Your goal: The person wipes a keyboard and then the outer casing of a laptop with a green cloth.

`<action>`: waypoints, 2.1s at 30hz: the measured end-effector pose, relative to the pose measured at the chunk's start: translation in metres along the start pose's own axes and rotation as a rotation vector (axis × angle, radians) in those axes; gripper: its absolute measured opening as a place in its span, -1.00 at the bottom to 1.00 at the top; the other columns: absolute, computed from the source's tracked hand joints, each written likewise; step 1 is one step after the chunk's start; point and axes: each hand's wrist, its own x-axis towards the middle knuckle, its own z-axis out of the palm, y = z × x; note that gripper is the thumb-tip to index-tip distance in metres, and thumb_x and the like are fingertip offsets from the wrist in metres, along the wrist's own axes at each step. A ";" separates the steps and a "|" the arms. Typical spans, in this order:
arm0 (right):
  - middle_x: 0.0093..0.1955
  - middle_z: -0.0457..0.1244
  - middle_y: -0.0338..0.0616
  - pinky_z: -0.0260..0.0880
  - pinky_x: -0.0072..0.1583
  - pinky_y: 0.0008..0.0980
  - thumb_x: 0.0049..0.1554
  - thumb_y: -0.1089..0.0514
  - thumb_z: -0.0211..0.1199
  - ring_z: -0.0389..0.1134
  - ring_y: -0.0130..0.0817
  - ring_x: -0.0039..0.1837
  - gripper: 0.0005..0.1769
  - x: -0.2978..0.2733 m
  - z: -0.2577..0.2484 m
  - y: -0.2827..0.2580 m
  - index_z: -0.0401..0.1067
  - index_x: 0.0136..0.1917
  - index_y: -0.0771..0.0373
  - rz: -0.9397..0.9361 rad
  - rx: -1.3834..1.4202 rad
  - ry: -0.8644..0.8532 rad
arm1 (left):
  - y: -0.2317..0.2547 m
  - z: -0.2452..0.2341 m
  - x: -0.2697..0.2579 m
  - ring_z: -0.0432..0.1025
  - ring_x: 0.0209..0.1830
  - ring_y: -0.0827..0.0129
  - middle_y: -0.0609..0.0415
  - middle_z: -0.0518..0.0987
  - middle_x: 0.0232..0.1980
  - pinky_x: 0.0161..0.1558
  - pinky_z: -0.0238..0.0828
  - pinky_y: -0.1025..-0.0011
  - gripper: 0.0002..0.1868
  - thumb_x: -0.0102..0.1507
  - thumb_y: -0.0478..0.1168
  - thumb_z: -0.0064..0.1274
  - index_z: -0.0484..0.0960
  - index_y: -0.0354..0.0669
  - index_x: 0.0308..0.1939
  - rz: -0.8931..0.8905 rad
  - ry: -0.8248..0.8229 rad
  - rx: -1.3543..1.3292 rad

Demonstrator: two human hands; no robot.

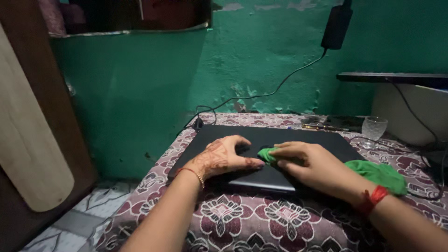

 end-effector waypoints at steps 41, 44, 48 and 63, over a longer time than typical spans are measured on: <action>0.04 0.38 -0.11 0.42 0.12 -0.15 0.05 0.23 0.25 0.38 -0.06 0.13 -0.79 0.000 0.018 -0.023 0.61 -0.03 0.18 -0.347 -0.474 0.447 | -0.010 0.010 0.009 0.48 0.31 0.14 -0.12 0.58 0.28 0.31 0.37 0.30 -0.02 -0.07 0.29 0.35 0.54 -0.24 0.27 -0.050 0.114 0.039; 0.05 0.39 -0.12 0.45 0.11 -0.21 0.03 0.26 0.27 0.42 -0.11 0.09 -0.73 0.003 0.014 -0.025 0.60 0.03 0.19 -0.394 -0.352 0.240 | -0.012 0.011 0.007 0.48 0.30 0.14 -0.12 0.59 0.26 0.29 0.37 0.29 -0.03 -0.10 0.30 0.35 0.58 -0.23 0.24 -0.059 0.131 0.036; 0.05 0.41 -0.12 0.44 0.14 -0.19 0.00 0.26 0.24 0.43 -0.09 0.11 -0.73 0.005 0.015 -0.028 0.64 -0.03 0.18 -0.327 -0.429 0.200 | -0.012 0.011 0.006 0.48 0.29 0.11 -0.16 0.59 0.25 0.30 0.36 0.29 -0.06 -0.08 0.32 0.34 0.62 -0.22 0.22 -0.048 0.120 0.058; 0.00 0.38 -0.02 0.41 0.13 -0.13 0.03 0.28 0.22 0.39 0.00 0.08 -0.75 0.000 0.018 -0.023 0.63 -0.03 0.24 -0.437 -0.468 0.369 | -0.004 0.027 0.019 0.37 0.39 0.11 -0.04 0.52 0.35 0.39 0.20 0.18 -0.11 0.05 0.40 0.15 0.57 -0.06 0.30 -0.100 0.121 0.227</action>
